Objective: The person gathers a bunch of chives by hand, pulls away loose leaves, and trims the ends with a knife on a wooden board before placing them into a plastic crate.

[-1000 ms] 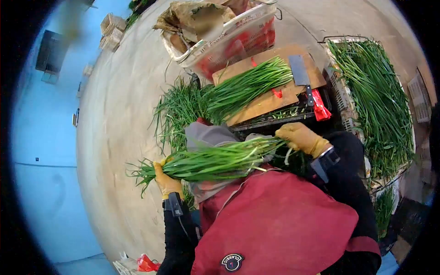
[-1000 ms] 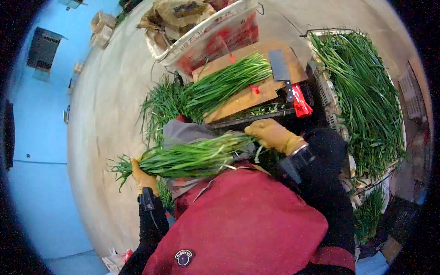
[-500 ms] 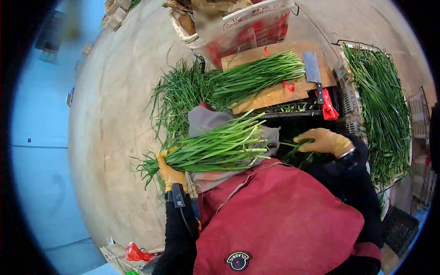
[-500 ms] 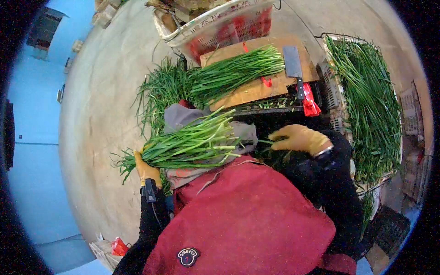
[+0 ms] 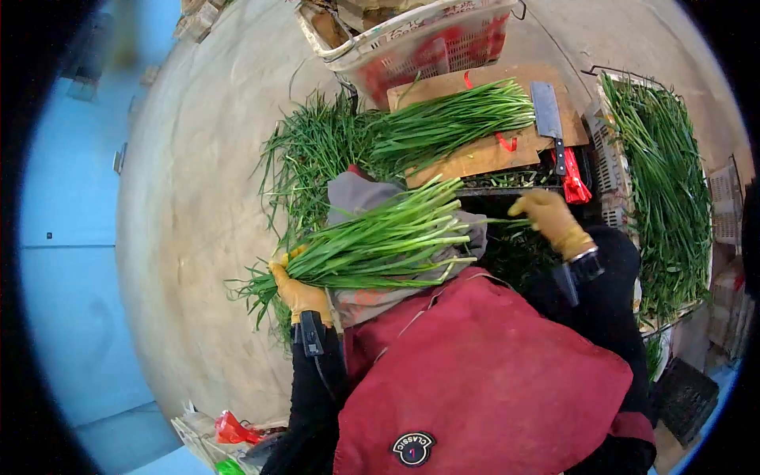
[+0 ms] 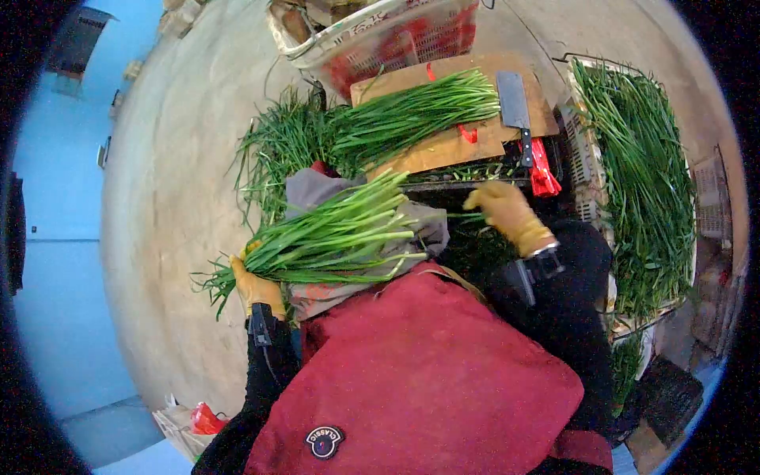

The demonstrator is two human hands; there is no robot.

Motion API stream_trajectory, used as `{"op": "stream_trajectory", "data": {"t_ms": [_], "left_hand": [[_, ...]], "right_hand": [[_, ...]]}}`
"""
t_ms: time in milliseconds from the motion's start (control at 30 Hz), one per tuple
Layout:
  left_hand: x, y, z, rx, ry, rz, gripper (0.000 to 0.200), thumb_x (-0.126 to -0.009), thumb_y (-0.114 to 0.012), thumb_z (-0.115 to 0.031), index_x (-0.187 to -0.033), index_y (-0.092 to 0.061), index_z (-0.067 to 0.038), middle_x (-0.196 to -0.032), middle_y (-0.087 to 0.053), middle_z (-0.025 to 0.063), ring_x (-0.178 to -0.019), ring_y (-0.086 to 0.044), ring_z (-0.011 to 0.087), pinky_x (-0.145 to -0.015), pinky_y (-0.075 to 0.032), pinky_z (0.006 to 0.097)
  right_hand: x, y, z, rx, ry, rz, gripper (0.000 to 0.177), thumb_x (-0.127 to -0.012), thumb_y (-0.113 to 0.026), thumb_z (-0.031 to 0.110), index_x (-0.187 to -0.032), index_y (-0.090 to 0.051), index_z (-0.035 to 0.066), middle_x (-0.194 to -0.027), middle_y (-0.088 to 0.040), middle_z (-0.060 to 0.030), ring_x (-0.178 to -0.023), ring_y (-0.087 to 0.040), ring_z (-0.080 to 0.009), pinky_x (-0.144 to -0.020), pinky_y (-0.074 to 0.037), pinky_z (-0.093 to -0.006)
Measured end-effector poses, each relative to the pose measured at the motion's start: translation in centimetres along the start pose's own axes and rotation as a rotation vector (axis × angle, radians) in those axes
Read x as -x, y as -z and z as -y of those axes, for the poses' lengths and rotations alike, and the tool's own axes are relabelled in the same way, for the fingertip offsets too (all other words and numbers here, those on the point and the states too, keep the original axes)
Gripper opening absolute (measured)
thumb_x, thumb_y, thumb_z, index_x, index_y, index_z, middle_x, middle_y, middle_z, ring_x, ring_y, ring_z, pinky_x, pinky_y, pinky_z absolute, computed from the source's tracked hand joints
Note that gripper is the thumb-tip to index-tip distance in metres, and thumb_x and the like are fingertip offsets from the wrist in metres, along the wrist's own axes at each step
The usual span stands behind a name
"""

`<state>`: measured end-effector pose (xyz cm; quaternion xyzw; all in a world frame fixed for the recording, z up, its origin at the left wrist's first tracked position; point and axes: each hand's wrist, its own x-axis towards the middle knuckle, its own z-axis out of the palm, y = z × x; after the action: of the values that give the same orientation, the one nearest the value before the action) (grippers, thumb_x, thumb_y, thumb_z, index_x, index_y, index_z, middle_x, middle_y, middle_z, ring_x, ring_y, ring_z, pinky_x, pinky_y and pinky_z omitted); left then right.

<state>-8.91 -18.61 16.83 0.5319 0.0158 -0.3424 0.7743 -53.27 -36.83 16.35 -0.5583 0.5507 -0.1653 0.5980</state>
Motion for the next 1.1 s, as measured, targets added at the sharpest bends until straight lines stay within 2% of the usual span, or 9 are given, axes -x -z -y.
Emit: {"op": "stream_trajectory", "data": {"t_ms": [67,167,267,567,600,700,900,1000,1100], "left_hand": [[0.2,0.0,0.1,0.018,0.017,-0.004,0.044,-0.098,-0.042,-0.049,-0.094,-0.057,-0.009,-0.100,-0.065,0.0113,-0.097,-0.061,0.0279,-0.090,-0.050,0.0475],[0.6,-0.2,0.1,0.020,0.021,0.002,0.043,-0.098,-0.042,-0.050,-0.096,-0.057,-0.009,-0.100,-0.065,0.0114,-0.097,-0.062,0.0279,-0.090,-0.050,0.0477],[0.9,-0.7,0.3,0.052,0.037,0.005,0.043,-0.098,-0.042,-0.050,-0.097,-0.057,-0.010,-0.101,-0.065,0.0115,-0.097,-0.062,0.0280,-0.090,-0.051,0.0476],[1.6,-1.6,-0.7,0.035,0.066,-0.082,0.047,-0.098,-0.041,-0.051,-0.101,-0.060,-0.009,-0.102,-0.065,0.0110,-0.099,-0.061,0.0272,-0.091,-0.050,0.0458],[1.2,-1.0,-0.5,0.007,0.052,-0.070,0.051,-0.098,-0.036,-0.052,-0.109,-0.059,-0.008,-0.111,-0.062,0.0120,-0.105,-0.059,0.0284,-0.094,-0.048,0.0460],[0.4,0.2,0.2,-0.059,0.034,-0.032,0.061,-0.099,-0.027,-0.055,-0.124,-0.056,-0.008,-0.129,-0.057,0.0141,-0.116,-0.054,0.0307,-0.100,-0.043,0.0463],[0.6,-0.2,0.3,-0.011,0.084,-0.007,0.053,-0.099,-0.032,-0.053,-0.109,-0.058,-0.008,-0.117,-0.062,0.0123,-0.108,-0.058,0.0296,-0.097,-0.045,0.0473],[0.0,0.2,0.4,0.094,0.026,-0.025,0.041,-0.099,-0.043,-0.047,-0.089,-0.057,-0.010,-0.102,-0.066,0.0104,-0.100,-0.061,0.0278,-0.093,-0.050,0.0474],[0.7,-0.8,-0.3,0.094,-0.059,-0.046,0.039,-0.096,-0.049,-0.047,-0.092,-0.058,-0.010,-0.101,-0.065,0.0098,-0.100,-0.061,0.0267,-0.094,-0.049,0.0467]], "right_hand": [[0.6,2.8,-0.7,0.144,-0.140,-0.068,0.019,-0.088,-0.062,0.021,-0.094,-0.070,0.004,-0.086,-0.068,-0.0048,-0.073,-0.061,-0.0172,-0.068,-0.050,-0.0276],[2.5,1.4,0.6,0.339,0.383,0.233,0.028,-0.085,-0.065,0.027,-0.102,-0.070,0.005,-0.094,-0.068,-0.0119,-0.091,-0.063,-0.0249,-0.083,-0.050,-0.0336],[3.2,-3.7,4.1,0.281,0.351,0.440,0.050,-0.088,-0.064,0.042,-0.123,-0.061,0.006,-0.124,-0.059,-0.0182,-0.115,-0.056,-0.0310,-0.099,-0.043,-0.0381],[0.0,-9.0,4.8,0.594,0.356,0.269,0.025,-0.089,-0.057,0.028,-0.100,-0.069,0.009,-0.099,-0.068,-0.0131,-0.093,-0.065,-0.0326,-0.081,-0.053,-0.0421],[-2.7,-6.9,-0.4,1.026,0.846,0.228,0.020,-0.089,-0.056,0.024,-0.088,-0.069,0.009,-0.092,-0.068,-0.0127,-0.085,-0.066,-0.0339,-0.074,-0.055,-0.0435],[-1.4,-0.7,-3.3,1.034,0.231,0.179,0.023,-0.080,-0.063,0.029,-0.084,-0.068,0.006,-0.077,-0.064,-0.0174,-0.080,-0.063,-0.0376,-0.070,-0.050,-0.0466],[1.1,-2.8,0.2,0.345,0.299,0.194,0.047,-0.085,-0.064,0.032,-0.120,-0.059,0.000,-0.110,-0.065,-0.0184,-0.104,-0.061,-0.0311,-0.089,-0.048,-0.0386],[0.0,-7.5,3.4,-0.374,0.115,0.357,0.032,-0.092,-0.061,0.015,-0.116,-0.060,-0.005,-0.102,-0.066,-0.0081,-0.089,-0.063,-0.0134,-0.076,-0.051,-0.0267],[-1.1,-8.1,3.8,-0.260,0.044,0.243,0.024,-0.092,-0.059,0.012,-0.110,-0.063,-0.002,-0.087,-0.067,-0.0073,-0.075,-0.063,-0.0108,-0.067,-0.050,-0.0238]]}}
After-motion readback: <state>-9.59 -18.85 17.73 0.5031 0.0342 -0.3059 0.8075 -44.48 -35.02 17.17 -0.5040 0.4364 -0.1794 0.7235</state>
